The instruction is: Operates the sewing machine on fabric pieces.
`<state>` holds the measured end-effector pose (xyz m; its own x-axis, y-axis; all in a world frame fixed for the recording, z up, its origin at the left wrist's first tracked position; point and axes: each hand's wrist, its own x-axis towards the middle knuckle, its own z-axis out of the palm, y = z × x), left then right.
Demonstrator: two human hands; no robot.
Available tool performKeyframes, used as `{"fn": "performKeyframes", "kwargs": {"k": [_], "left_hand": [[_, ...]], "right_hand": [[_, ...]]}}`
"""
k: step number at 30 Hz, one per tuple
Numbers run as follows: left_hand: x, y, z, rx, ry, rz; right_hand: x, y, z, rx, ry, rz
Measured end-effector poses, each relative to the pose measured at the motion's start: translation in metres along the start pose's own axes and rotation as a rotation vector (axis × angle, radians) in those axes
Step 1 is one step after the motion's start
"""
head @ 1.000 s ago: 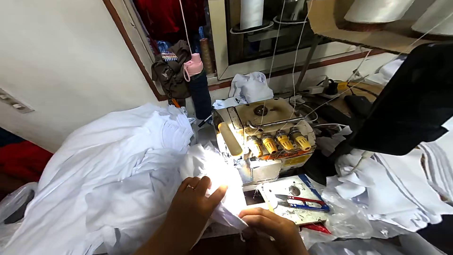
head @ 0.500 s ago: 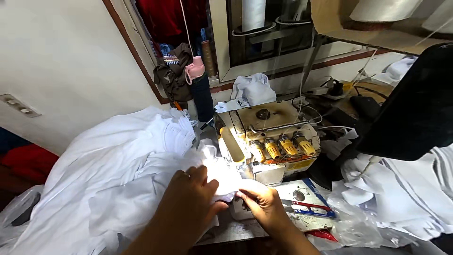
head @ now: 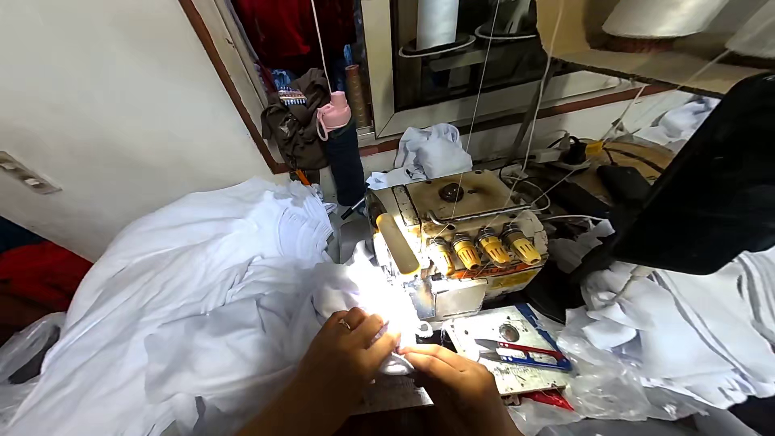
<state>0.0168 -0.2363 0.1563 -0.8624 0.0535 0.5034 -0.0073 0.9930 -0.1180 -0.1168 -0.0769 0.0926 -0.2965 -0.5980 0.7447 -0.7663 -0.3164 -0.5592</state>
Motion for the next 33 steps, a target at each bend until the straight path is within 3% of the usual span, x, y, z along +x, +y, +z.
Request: {"fn": "performKeyframes", "kwargs": {"k": [33], "left_hand": [[0.009, -0.015, 0.013, 0.005, -0.023, -0.070]], "right_hand": [[0.013, 0.000, 0.013, -0.286, 0.077, 0.117]]}}
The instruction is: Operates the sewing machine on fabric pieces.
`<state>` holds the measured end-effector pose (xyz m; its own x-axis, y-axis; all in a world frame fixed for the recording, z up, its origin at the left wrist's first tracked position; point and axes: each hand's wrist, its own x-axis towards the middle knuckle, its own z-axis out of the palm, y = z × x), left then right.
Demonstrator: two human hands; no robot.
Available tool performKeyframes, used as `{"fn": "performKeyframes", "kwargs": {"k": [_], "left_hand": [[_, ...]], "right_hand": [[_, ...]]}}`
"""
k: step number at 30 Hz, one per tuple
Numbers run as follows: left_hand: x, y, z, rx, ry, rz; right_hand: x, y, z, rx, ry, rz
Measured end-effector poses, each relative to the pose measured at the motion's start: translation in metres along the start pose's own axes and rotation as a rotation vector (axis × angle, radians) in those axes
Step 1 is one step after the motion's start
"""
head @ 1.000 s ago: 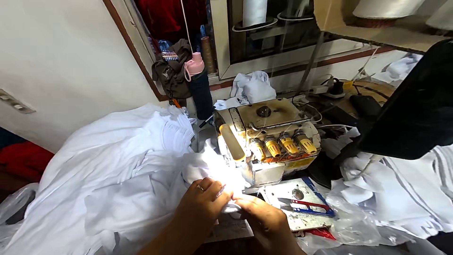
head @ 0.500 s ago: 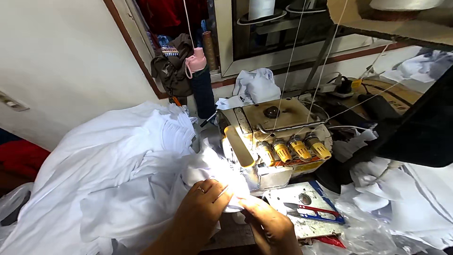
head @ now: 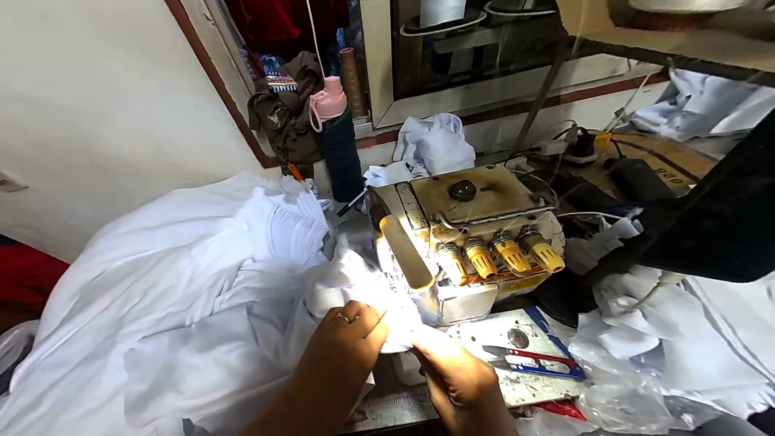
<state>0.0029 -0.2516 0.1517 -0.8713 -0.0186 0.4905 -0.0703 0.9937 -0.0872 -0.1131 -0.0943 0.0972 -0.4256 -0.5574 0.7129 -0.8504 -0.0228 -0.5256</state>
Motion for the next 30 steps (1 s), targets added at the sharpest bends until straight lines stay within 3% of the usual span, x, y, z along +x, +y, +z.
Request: {"fn": "performKeyframes", "kwargs": {"k": [13, 18, 23, 27, 30], "left_hand": [[0.011, -0.023, 0.015, -0.030, 0.034, -0.041], [0.022, -0.016, 0.014, 0.005, -0.011, -0.240], [-0.011, 0.022, -0.003, 0.024, 0.010, -0.408], [-0.043, 0.086, -0.022, -0.248, -0.002, -0.488], [-0.057, 0.110, -0.008, -0.480, 0.113, -0.499]], "right_hand": [[0.012, -0.006, 0.008, -0.173, -0.093, -0.102], [0.009, -0.014, 0.014, -0.175, -0.126, -0.071], [-0.007, -0.030, 0.004, 0.312, -0.034, 0.158], [-0.005, -0.026, 0.008, 0.724, -0.192, 0.451], [-0.008, -0.015, 0.010, 0.728, 0.093, 0.602]]}}
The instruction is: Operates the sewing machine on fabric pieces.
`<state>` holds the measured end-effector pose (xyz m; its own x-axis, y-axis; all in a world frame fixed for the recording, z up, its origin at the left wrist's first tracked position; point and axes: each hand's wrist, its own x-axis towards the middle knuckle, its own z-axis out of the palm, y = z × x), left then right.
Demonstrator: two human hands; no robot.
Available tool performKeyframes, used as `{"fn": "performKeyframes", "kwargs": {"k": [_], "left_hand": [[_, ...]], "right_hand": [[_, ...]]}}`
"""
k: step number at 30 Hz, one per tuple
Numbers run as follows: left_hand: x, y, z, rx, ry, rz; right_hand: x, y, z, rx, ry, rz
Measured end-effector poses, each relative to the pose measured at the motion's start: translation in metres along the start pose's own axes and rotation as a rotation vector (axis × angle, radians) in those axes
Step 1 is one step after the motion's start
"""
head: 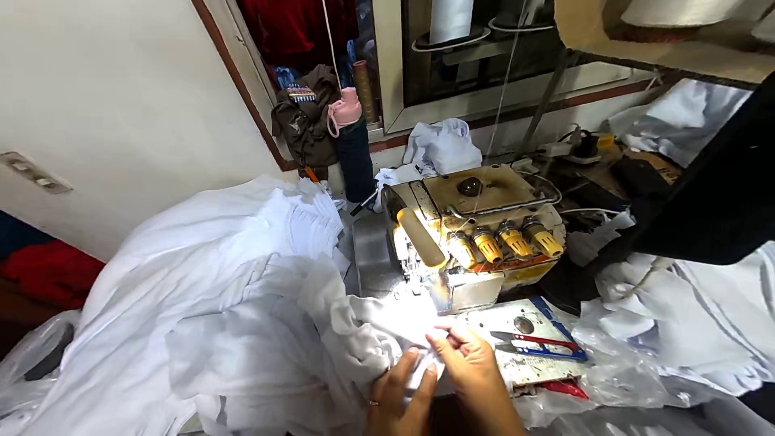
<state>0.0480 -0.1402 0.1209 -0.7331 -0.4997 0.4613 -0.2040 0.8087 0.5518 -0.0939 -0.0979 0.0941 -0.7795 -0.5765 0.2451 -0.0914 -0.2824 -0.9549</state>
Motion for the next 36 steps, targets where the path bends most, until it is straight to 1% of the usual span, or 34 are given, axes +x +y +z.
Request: {"fn": "performKeyframes", "kwargs": {"k": [2, 3, 5, 6, 7, 8, 10, 11, 13, 14, 15, 16, 17, 19, 21, 23, 25, 27, 29, 33, 36], "left_hand": [[0.000, -0.014, 0.004, -0.248, 0.141, -0.090], [0.002, -0.021, 0.004, -0.357, 0.220, -0.179], [0.016, -0.027, -0.001, -0.575, 0.349, -0.445], [0.024, -0.029, -0.005, -0.668, 0.367, -0.585], [0.030, -0.033, -0.009, -0.724, 0.364, -0.688], [0.033, -0.039, -0.011, -0.732, 0.341, -0.740], [0.031, -0.049, -0.011, -0.641, 0.268, -0.717], [0.029, -0.053, -0.012, -0.594, 0.237, -0.701], [0.022, -0.055, -0.020, -0.558, 0.201, -0.709], [0.016, -0.056, -0.027, -0.519, 0.200, -0.692], [0.008, -0.056, -0.035, -0.435, 0.219, -0.639], [-0.004, -0.057, -0.041, -0.312, 0.263, -0.550], [-0.018, -0.060, -0.046, -0.164, 0.324, -0.438], [-0.039, -0.064, -0.054, 0.078, 0.426, -0.238], [-0.060, -0.067, -0.058, 0.186, 0.443, -0.111], [-0.077, -0.073, -0.057, 0.183, 0.423, -0.066], [-0.086, -0.079, -0.054, 0.128, 0.455, -0.041], [-0.090, -0.082, -0.050, 0.004, 0.510, -0.056], [-0.088, -0.082, -0.045, -0.141, 0.561, -0.084], [-0.089, -0.077, -0.038, -0.332, 0.606, -0.172], [-0.085, -0.073, -0.042, -0.388, 0.609, -0.239]], "right_hand": [[0.001, 0.006, -0.014, -0.023, 0.178, -0.031], [0.000, 0.008, -0.021, -0.022, 0.216, -0.026], [-0.005, 0.009, -0.028, 0.008, 0.215, 0.016], [-0.009, 0.006, -0.029, 0.038, 0.190, 0.049], [-0.012, 0.002, -0.029, 0.057, 0.150, 0.080], [-0.015, -0.002, -0.030, 0.052, 0.096, 0.115], [-0.021, -0.009, -0.034, -0.026, -0.037, 0.153], [-0.024, -0.010, -0.036, -0.091, -0.095, 0.142], [-0.031, -0.005, -0.041, -0.283, -0.143, 0.039], [-0.034, -0.003, -0.044, -0.417, -0.128, -0.050], [-0.037, -0.002, -0.046, -0.553, -0.078, -0.140], [-0.041, -0.002, -0.049, -0.643, -0.014, -0.203], [-0.044, -0.002, -0.053, -0.669, 0.054, -0.219], [-0.048, -0.002, -0.059, -0.556, 0.190, -0.152], [-0.052, -0.001, -0.060, -0.340, 0.277, -0.034], [-0.054, 0.002, -0.056, -0.086, 0.342, 0.115], [-0.055, 0.000, -0.051, 0.132, 0.370, 0.235], [-0.054, -0.002, -0.050, 0.308, 0.381, 0.317], [-0.052, -0.003, -0.054, 0.394, 0.375, 0.367], [-0.051, -0.001, -0.056, 0.449, 0.382, 0.393], [-0.051, 0.000, -0.055, 0.441, 0.362, 0.394]]}}
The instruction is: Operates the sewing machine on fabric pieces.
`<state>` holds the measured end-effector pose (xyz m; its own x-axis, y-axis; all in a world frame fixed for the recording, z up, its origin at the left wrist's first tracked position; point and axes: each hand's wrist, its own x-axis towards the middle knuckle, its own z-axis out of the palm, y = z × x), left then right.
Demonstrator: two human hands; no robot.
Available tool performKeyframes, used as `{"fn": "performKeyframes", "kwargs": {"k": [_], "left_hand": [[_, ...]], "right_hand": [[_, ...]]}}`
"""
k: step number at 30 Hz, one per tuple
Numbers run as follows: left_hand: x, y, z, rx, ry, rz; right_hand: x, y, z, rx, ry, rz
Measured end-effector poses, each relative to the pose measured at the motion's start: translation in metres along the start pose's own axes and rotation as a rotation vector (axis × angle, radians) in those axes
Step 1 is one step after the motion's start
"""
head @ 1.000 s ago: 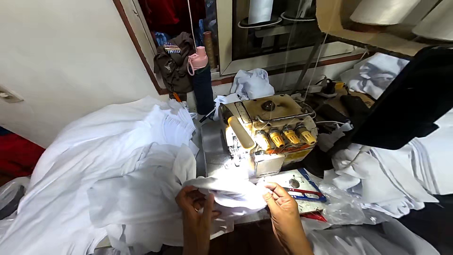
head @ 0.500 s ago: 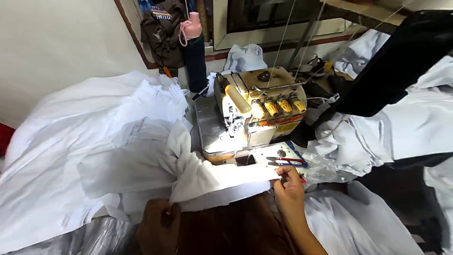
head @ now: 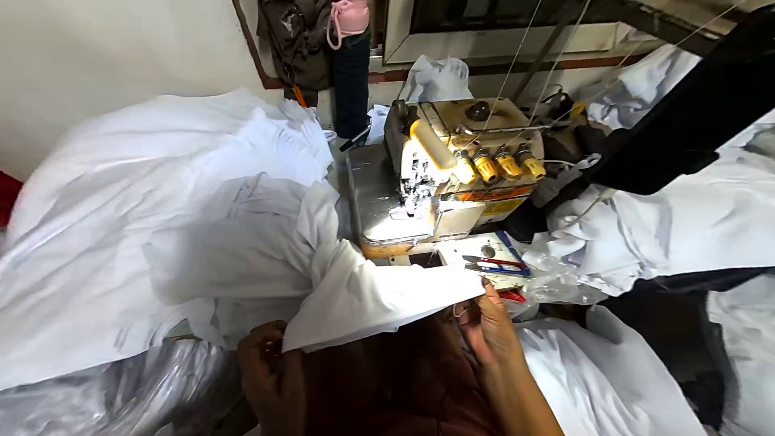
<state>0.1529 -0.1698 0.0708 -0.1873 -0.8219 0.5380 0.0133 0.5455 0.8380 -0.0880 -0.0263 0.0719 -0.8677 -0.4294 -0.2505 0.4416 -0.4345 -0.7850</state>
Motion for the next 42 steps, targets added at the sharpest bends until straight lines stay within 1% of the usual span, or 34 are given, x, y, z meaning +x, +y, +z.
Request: {"fn": "performKeyframes", "kwargs": {"k": [2, 4, 6, 7, 9, 10, 12, 15, 17, 19, 21, 22, 24, 25, 27, 30, 32, 35, 37, 38, 39, 40, 42], "left_hand": [[0.008, 0.006, -0.002, -0.042, -0.034, -0.080], [0.018, 0.011, -0.006, -0.160, -0.127, -0.237], [0.030, 0.015, -0.013, -0.386, -0.299, -0.455], [0.036, 0.015, -0.017, -0.499, -0.403, -0.535], [0.048, 0.011, -0.022, -0.619, -0.565, -0.585], [0.054, 0.007, -0.022, -0.656, -0.578, -0.584], [0.064, 0.005, -0.019, -0.727, -0.504, -0.579], [0.073, 0.006, -0.009, -0.792, -0.414, -0.555], [0.076, 0.009, -0.005, -0.739, -0.443, -0.486], [0.077, 0.014, -0.003, -0.496, -0.497, -0.351], [0.078, 0.021, 0.003, -0.200, -0.507, -0.230], [0.079, 0.023, 0.008, -0.111, -0.489, -0.204], [0.081, 0.026, 0.018, -0.049, -0.430, -0.174], [0.083, 0.026, 0.023, -0.036, -0.406, -0.156], [0.088, 0.028, 0.032, 0.017, -0.363, -0.100], [0.096, 0.030, 0.045, 0.221, -0.296, 0.122], [0.104, 0.033, 0.050, 0.268, -0.276, 0.197], [0.116, 0.039, 0.057, 0.147, -0.296, 0.126], [0.126, 0.045, 0.069, 0.035, -0.300, 0.059], [0.132, 0.048, 0.075, 0.017, -0.303, 0.053], [0.138, 0.049, 0.082, 0.045, -0.295, 0.095], [0.146, 0.049, 0.088, 0.112, -0.273, 0.175], [0.163, 0.042, 0.099, 0.274, -0.239, 0.381]], "right_hand": [[-0.002, -0.003, -0.001, 0.027, -0.040, 0.018], [-0.003, -0.008, -0.004, 0.075, -0.086, 0.055], [-0.002, -0.015, -0.008, 0.124, -0.126, 0.100], [-0.002, -0.018, -0.010, 0.163, -0.157, 0.135], [-0.003, -0.023, -0.013, 0.247, -0.214, 0.221], [-0.004, -0.025, -0.011, 0.272, -0.222, 0.264], [-0.007, -0.026, -0.007, 0.300, -0.232, 0.318], [-0.005, -0.022, -0.003, 0.260, -0.225, 0.317], [0.000, -0.022, -0.005, 0.188, -0.265, 0.271], [0.003, -0.026, -0.009, 0.054, -0.382, 0.172], [0.003, -0.032, -0.009, -0.218, -0.480, -0.010], [0.001, -0.035, -0.008, -0.382, -0.491, -0.112], [-0.001, -0.033, -0.004, -0.654, -0.440, -0.316], [-0.002, -0.030, -0.002, -0.713, -0.397, -0.405], [-0.002, -0.026, 0.003, -0.681, -0.323, -0.501], [-0.001, -0.025, 0.008, -0.620, -0.247, -0.539], [0.003, -0.025, 0.008, -0.580, -0.226, -0.514], [0.006, -0.032, 0.009, -0.436, -0.287, -0.351], [0.002, -0.036, 0.017, -0.329, -0.301, -0.215], [-0.001, -0.038, 0.021, -0.295, -0.297, -0.170], [-0.003, -0.040, 0.024, -0.273, -0.284, -0.148], [-0.003, -0.041, 0.025, -0.266, -0.268, -0.147], [0.000, -0.040, 0.022, -0.296, -0.241, -0.198]]}}
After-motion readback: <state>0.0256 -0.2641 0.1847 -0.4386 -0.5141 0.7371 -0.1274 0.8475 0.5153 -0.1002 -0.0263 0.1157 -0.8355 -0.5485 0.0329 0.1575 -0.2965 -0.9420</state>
